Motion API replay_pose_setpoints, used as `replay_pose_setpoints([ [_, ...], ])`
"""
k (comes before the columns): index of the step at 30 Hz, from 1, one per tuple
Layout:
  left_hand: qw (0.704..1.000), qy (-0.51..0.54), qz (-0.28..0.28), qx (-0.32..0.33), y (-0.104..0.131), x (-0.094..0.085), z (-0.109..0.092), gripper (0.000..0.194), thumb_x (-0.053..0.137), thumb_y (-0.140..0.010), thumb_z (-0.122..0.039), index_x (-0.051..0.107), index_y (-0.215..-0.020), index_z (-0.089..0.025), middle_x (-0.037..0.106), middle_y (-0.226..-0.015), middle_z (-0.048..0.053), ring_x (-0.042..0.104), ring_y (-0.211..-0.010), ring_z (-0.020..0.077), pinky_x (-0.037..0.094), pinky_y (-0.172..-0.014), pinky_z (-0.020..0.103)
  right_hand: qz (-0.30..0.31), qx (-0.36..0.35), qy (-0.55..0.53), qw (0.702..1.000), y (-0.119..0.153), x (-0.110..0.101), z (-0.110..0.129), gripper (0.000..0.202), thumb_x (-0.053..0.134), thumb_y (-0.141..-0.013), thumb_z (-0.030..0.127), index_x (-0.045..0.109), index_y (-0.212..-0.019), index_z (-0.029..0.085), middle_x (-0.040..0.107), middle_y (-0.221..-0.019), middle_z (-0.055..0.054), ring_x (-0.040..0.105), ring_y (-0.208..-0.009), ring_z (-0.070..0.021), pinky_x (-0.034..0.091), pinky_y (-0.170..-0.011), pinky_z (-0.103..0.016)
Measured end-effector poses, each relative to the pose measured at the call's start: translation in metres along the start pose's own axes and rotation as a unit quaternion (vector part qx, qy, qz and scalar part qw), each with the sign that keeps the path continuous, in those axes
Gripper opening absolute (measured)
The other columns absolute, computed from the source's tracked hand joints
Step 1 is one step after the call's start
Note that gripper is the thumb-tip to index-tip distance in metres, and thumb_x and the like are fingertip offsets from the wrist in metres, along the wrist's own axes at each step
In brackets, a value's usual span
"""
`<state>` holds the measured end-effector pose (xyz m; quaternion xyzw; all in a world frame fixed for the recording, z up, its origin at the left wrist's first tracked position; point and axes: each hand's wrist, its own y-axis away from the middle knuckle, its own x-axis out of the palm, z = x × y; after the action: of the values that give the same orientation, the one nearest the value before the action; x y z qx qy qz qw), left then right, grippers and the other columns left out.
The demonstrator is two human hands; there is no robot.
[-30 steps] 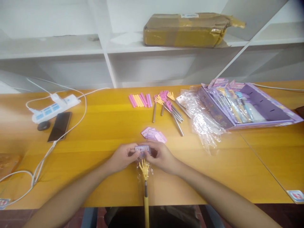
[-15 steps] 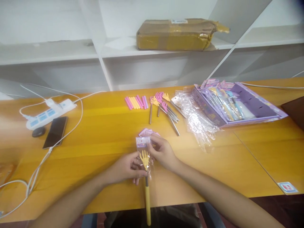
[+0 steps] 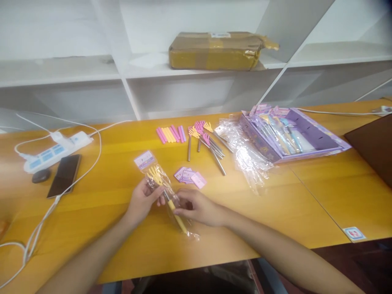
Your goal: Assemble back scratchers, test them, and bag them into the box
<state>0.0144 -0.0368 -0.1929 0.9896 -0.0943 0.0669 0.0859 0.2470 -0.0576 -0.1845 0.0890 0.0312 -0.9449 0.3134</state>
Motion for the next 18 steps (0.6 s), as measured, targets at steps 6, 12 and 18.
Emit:
replay_pose_setpoints([
  [6,0.996,0.027,0.080,0.022,0.002,0.003,-0.001,0.047,0.085,-0.086,-0.040,0.056,-0.116,-0.019,0.074,-0.099,0.005,0.070,-0.062,0.0134,0.052,-0.055,0.024,0.020,0.017,-0.016,1.000,0.000,-0.003,0.005,0.023,0.071,-0.095,0.039,0.068,-0.104,0.018,0.051,-0.072,0.006,0.043,-0.060,-0.0089,0.036,-0.056,-0.023],
  [12,0.985,0.022,0.167,0.022,0.000,0.000,0.002,0.044,0.064,-0.102,-0.042,0.053,-0.139,-0.021,0.068,-0.132,0.017,0.073,-0.074,0.0161,0.056,-0.067,0.030,-0.089,-0.005,0.008,0.996,0.004,-0.044,0.023,0.030,0.067,-0.099,0.048,0.071,-0.109,0.020,0.059,-0.074,0.002,0.052,-0.065,-0.0132,0.045,-0.061,-0.027],
  [18,0.980,0.018,0.200,-0.011,-0.002,-0.004,0.008,0.039,0.053,-0.107,-0.044,0.052,-0.137,-0.020,0.069,-0.122,0.014,0.072,-0.078,0.0177,0.056,-0.072,0.033,-0.386,0.023,0.210,0.898,0.037,-0.187,0.053,0.023,0.071,-0.096,0.042,0.070,-0.099,0.019,0.066,-0.083,-0.001,0.055,-0.070,-0.0118,0.042,-0.068,-0.029],
])
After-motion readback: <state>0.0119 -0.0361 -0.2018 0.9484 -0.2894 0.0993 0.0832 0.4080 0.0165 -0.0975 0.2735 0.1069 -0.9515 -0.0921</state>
